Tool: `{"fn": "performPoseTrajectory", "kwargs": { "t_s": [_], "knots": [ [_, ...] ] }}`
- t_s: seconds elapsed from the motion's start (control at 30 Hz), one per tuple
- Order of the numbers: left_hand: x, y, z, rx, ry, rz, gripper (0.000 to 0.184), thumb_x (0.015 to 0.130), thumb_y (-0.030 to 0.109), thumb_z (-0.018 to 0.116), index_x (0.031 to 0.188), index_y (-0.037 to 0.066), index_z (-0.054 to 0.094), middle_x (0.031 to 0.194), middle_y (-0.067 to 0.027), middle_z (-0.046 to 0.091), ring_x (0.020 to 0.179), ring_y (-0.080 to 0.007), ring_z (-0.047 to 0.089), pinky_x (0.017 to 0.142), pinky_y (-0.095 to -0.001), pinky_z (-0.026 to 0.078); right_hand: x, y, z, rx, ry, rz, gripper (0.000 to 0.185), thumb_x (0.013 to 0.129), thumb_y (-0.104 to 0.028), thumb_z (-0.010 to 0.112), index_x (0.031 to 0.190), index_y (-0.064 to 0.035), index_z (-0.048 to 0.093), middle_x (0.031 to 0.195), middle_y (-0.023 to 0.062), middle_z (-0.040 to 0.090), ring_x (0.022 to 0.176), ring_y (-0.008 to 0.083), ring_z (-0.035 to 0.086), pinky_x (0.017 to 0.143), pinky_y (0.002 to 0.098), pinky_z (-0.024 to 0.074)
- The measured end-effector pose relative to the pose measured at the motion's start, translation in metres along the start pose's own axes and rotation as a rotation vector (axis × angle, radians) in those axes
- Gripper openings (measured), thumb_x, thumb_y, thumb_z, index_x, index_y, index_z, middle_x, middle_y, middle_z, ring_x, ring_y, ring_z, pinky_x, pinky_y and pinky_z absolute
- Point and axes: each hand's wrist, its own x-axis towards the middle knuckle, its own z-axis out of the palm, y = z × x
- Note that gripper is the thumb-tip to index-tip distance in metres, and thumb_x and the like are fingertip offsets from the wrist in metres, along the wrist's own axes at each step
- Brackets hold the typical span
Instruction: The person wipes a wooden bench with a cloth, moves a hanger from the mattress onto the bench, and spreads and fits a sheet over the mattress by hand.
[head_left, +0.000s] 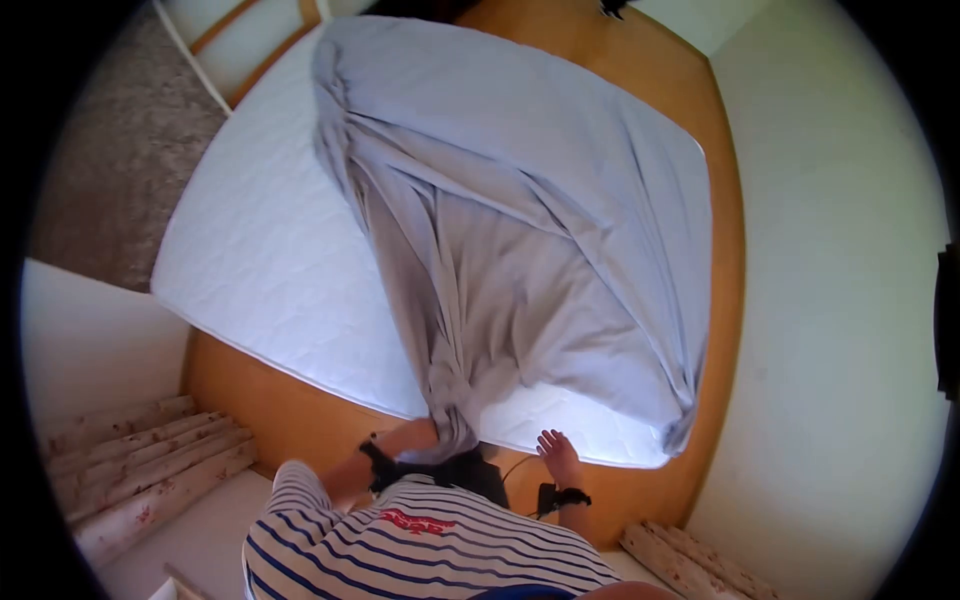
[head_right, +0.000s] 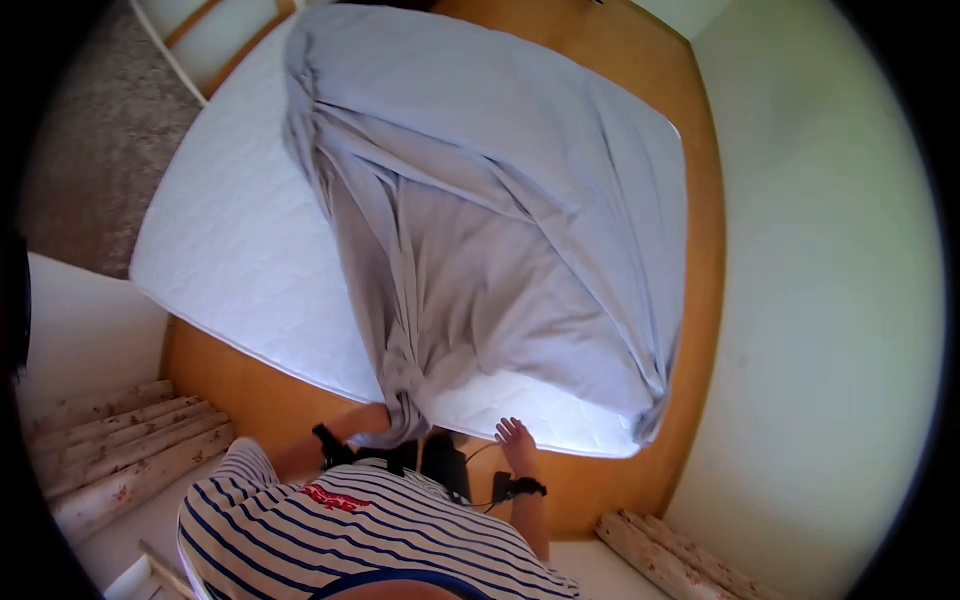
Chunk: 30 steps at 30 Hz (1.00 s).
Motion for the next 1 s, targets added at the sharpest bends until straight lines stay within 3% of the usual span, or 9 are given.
{"fn": "performPoseTrajectory", "kwargs": {
  "t_s": [0.1,0.17,0.2,0.27,0.37,0.47,0.7,0.8,1.0],
  "knots": [
    [-0.082,0.032,-0.015,0.108,0.012,-0.167,0.023,0.069,0.017,0.049,0.083,0.001,0.06,0.075,-0.0248,0.056,0.069,-0.0357,0.056,0.064,-0.039,0.044,0.082,0.014,-0.001,-0.063,0.133,0.394,0.068,0.078,-0.047,0.049,0.126,-0.0046,0.025,0.128,0.0135,0.03,0.115,0.0303,0.033,0.093,0.045,0.0297],
    [-0.126,0.042,-0.022,0.054,0.025,-0.288,0.022,0.068,0.013,0.047,0.081,0.001,0.06,0.076,-0.0247,0.056,0.069,-0.0357,0.056,0.063,-0.0406,0.044,0.074,-0.001,0.043,-0.07,-0.121,0.343,0.056,0.075,-0.029,0.057,0.118,-0.0046,0.031,0.119,0.0138,0.039,0.108,0.0269,0.042,0.088,0.043,0.0358],
    [-0.139,0.035,-0.015,0.061,0.06,-0.313,0.022,0.068,0.013,0.047,0.081,0.001,0.06,0.076,-0.0247,0.056,0.069,-0.0357,0.056,0.063,-0.0406,0.044,0.082,0.003,0.065,-0.087,0.309,0.23,0.054,0.073,-0.026,0.061,0.115,-0.0039,0.036,0.112,0.0124,0.047,0.101,0.0248,0.047,0.086,0.0396,0.0389],
    [-0.151,0.02,0.003,-0.195,0.483,-0.278,0.024,0.066,0.01,0.044,0.082,0.0,0.059,0.076,-0.0245,0.056,0.072,-0.0373,0.055,0.064,-0.0408,0.044,0.11,0.01,0.079,-0.707,-0.215,-0.446,0.05,0.074,-0.029,0.058,0.112,-0.0021,0.039,0.109,0.0107,0.05,0.1,0.0235,0.049,0.086,0.0373,0.0388],
    [-0.181,0.009,0.03,-0.149,0.864,-0.618,0.028,0.064,0.008,0.043,0.087,-0.001,0.058,0.081,-0.0258,0.055,0.077,-0.0389,0.054,0.067,-0.0383,0.044,0.097,0.027,0.128,-1.187,-0.076,-0.865,0.04,0.083,-0.033,0.042,0.113,-0.0063,0.043,0.11,0.0078,0.05,0.102,0.0225,0.047,0.087,0.0362,0.038],
    [-0.186,-0.022,0.078,-0.382,1.066,-0.656,0.031,0.069,0.013,0.044,0.094,0.001,0.056,0.087,-0.0233,0.057,0.081,-0.0381,0.054,0.073,-0.0412,0.043,0.111,0.052,0.143,0.027,-0.256,0.015,0.037,0.086,-0.03,0.037,0.112,-0.0043,0.044,0.112,0.0077,0.049,0.103,0.0234,0.046,0.087,0.0343,0.0378],
    [-0.165,-0.052,0.155,-0.702,0.907,-0.315,0.038,0.088,0.025,0.031,0.106,-0.001,0.051,0.107,-0.0198,0.052,0.096,-0.026,0.05,0.086,-0.0331,0.036,0.049,0.081,0.051,-1.424,-0.209,-0.635,0.047,0.084,-0.035,0.041,0.117,-0.0018,0.038,0.11,0.0113,0.05,0.099,0.025,0.049,0.085,0.0332,0.039],
    [-0.182,-0.044,0.153,-1.446,0.805,-0.355,0.042,0.088,0.032,0.034,0.106,-0.001,0.051,0.105,-0.0148,0.054,0.091,-0.0204,0.052,0.083,-0.0288,0.039,0.019,0.083,0.014,-1.285,-0.081,-0.347,0.055,0.081,-0.038,0.046,0.121,-0.001,0.034,0.107,0.013,0.051,0.096,0.0255,0.05,0.082,0.0333,0.0407],
    [-0.22,-0.026,0.091,-1.215,0.402,-0.26,0.052,0.078,0.044,0.051,0.106,-0.001,0.052,0.101,-0.0102,0.056,0.085,-0.014,0.053,0.076,-0.0221,0.041,-0.005,0.095,-0.073,-0.781,-0.016,-0.175,0.072,0.059,-0.024,0.067,0.12,-0.0039,0.034,0.11,0.0163,0.048,0.096,0.0291,0.048,0.081,0.0353,0.0408]
  ]
}}
